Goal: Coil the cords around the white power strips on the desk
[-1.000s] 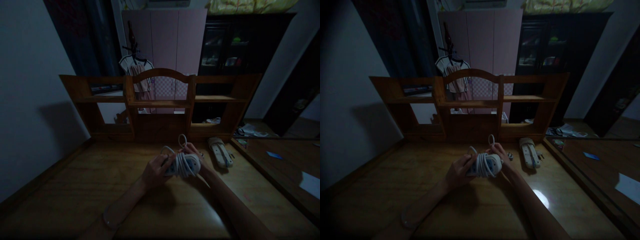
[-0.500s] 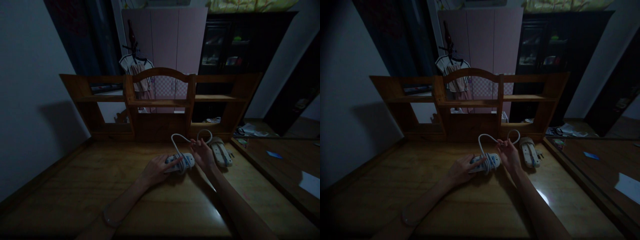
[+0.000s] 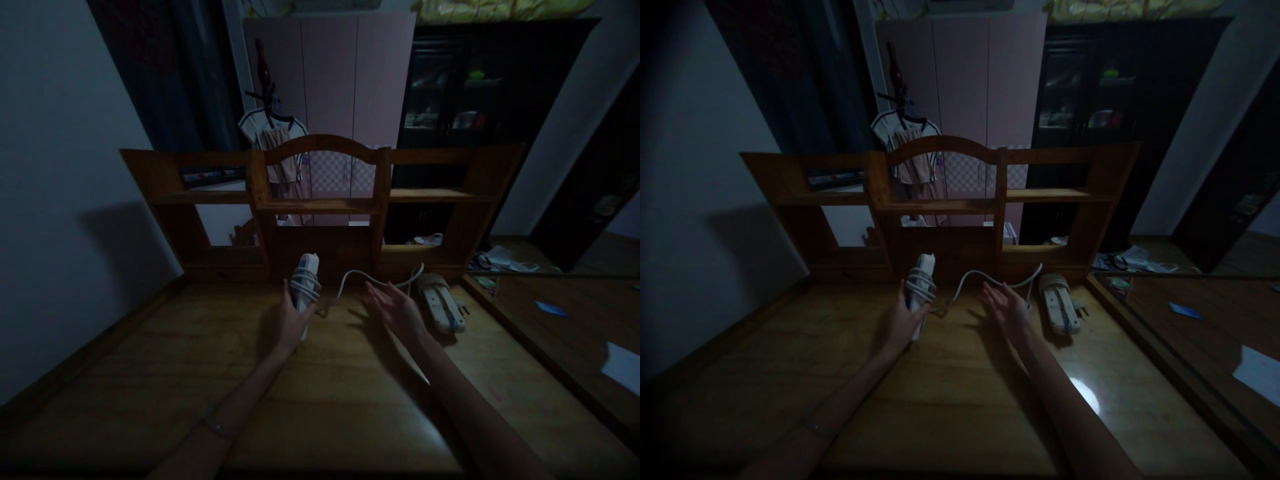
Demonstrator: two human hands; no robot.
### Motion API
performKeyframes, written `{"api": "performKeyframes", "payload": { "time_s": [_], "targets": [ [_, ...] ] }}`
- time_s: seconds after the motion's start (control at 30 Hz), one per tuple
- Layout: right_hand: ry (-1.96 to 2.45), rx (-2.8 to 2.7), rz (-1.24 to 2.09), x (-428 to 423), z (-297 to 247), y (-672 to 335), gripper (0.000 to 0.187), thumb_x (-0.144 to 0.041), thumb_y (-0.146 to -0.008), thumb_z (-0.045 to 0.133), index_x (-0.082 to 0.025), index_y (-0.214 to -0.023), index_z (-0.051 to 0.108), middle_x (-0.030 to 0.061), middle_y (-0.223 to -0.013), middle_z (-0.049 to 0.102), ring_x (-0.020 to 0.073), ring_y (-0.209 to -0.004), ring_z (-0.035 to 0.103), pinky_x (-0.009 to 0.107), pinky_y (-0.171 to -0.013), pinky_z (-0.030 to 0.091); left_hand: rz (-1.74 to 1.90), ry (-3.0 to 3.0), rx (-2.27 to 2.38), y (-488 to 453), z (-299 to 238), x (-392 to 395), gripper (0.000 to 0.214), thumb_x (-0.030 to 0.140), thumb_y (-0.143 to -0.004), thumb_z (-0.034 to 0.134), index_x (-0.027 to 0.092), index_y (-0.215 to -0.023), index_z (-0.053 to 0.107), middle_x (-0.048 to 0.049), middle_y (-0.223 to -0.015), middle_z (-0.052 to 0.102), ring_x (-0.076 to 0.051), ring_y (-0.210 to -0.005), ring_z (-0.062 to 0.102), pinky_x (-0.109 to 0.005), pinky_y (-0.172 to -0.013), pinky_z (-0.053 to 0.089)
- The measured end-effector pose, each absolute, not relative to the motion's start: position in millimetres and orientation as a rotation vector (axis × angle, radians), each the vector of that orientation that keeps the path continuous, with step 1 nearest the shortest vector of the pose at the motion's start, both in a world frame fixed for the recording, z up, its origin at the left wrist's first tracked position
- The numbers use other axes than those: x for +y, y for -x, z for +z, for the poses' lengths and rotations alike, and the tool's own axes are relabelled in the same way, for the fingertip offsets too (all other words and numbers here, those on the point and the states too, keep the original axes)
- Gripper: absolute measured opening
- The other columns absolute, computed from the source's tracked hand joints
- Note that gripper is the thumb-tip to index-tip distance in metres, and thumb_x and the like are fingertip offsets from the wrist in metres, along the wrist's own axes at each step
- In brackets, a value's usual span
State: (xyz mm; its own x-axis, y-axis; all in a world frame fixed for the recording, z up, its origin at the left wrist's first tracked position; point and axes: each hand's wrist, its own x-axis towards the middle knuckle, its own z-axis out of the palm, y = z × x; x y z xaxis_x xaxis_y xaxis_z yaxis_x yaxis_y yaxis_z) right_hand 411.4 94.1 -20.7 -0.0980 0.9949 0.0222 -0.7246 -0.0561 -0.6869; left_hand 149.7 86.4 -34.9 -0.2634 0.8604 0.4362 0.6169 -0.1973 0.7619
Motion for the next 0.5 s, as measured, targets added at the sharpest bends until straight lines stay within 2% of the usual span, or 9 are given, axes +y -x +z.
{"api": "performKeyframes", "payload": {
  "time_s": [0.1, 0.17, 0.27, 0.37, 0.5],
  "targets": [
    [0.61, -0.738, 1.649, 94, -25, -401, 0.009, -0.022, -0.079, 0.063, -0.019, -0.084, 0.058, 0.0094, -0.107, 0.065, 0.0205, -0.107, 0.061, 0.033, -0.089, 0.052, 1.511, -1.683, 1.715, -153, -33, 84, 0.086, 0.033, -0.074, 0.067, 0.017, -0.146, 0.021, -0.015, -0.119, 0.062, -0.027, -0.105, 0.062, -0.038, -0.086, 0.047],
    [0.658, -0.866, 1.691, 90, -28, -392, 0.017, -0.023, -0.078, 0.066, -0.018, -0.093, 0.059, 0.0086, -0.109, 0.065, 0.0214, -0.102, 0.064, 0.036, -0.091, 0.05, 1.552, -1.721, 1.62, -157, -32, 81, 0.087, 0.03, -0.075, 0.067, 0.019, -0.146, 0.019, -0.0138, -0.123, 0.06, -0.026, -0.109, 0.059, -0.039, -0.09, 0.047],
    [0.737, -1.106, 1.818, 78, -33, -380, 0.027, -0.029, -0.08, 0.066, -0.017, -0.104, 0.06, 0.0097, -0.108, 0.066, 0.0216, -0.095, 0.066, 0.038, -0.09, 0.049, 1.601, -1.838, 1.424, -162, -30, 74, 0.092, 0.026, -0.074, 0.068, 0.021, -0.147, 0.012, -0.0137, -0.137, 0.048, -0.025, -0.122, 0.051, -0.039, -0.099, 0.042],
    [0.696, -1.205, 2.003, 69, -39, -369, 0.035, -0.044, -0.085, 0.058, -0.015, -0.106, 0.061, 0.0109, -0.101, 0.068, 0.0212, -0.09, 0.067, 0.039, -0.089, 0.048, 1.556, -2.033, 1.182, -167, -26, 63, 0.097, 0.026, -0.073, 0.068, 0.021, -0.148, 0.007, -0.0151, -0.148, 0.032, -0.026, -0.132, 0.038, -0.042, -0.106, 0.036],
    [0.583, -1.201, 2.025, 66, -39, -358, 0.044, -0.054, -0.088, 0.048, -0.016, -0.103, 0.063, 0.0096, -0.096, 0.069, 0.0217, -0.089, 0.066, 0.041, -0.088, 0.047, 1.391, -2.306, 0.921, -173, -22, 47, 0.102, 0.033, -0.07, 0.071, 0.018, -0.148, 0.007, -0.0176, -0.15, 0.027, -0.029, -0.134, 0.034, -0.044, -0.107, 0.036]
  ]
}}
